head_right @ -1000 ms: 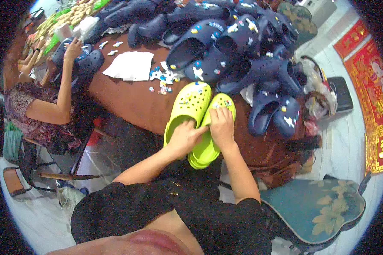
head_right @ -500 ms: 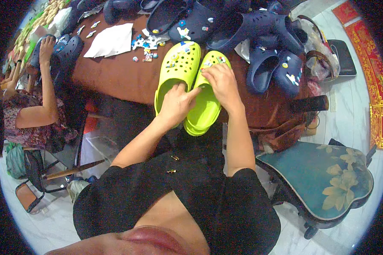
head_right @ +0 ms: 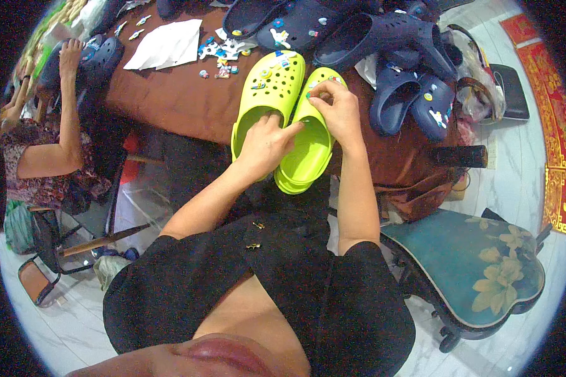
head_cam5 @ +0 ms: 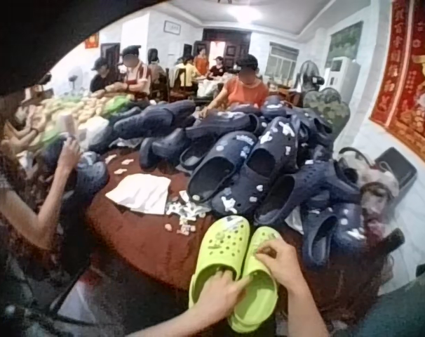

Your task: Attaching decorative charms to the holes of rubber clogs.

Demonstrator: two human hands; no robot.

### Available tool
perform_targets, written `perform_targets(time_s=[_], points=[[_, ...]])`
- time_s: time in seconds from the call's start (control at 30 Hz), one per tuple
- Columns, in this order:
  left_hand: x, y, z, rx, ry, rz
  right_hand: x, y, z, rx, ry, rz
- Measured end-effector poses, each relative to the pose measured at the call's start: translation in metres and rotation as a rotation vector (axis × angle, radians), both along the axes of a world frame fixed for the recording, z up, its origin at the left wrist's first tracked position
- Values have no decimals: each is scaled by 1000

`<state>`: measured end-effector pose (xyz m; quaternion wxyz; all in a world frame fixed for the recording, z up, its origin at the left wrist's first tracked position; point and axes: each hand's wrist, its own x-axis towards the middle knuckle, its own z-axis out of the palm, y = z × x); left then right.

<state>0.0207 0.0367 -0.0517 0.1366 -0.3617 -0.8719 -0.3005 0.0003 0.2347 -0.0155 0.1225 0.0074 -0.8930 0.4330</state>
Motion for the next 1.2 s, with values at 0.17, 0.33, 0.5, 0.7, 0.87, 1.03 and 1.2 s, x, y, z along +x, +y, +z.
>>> perform_targets(time_s=[0.17,0.33,0.5,0.7,0.87,1.03,1.2], points=[[0,0,1,-19,-31,-17,-6,-4,2,-326,-3,-48],[-1,0,0,-61,-40,-14,-26,-8,11,-439,-28,97],[0,-1,0,-32,-39,-2,-48,-16,11,-484,-118,195],[-1,-2,-1,-31,-39,-8,-59,-19,11,-354,-249,203],[-2,-3,-3,-26,-54,-35,-67,-18,8,-140,-278,141],[-4,-5,-2,-15,-83,-59,-74,-16,2,24,-279,104],[-5,-5,-3,16,-71,-65,-89,-13,2,91,-320,129]])
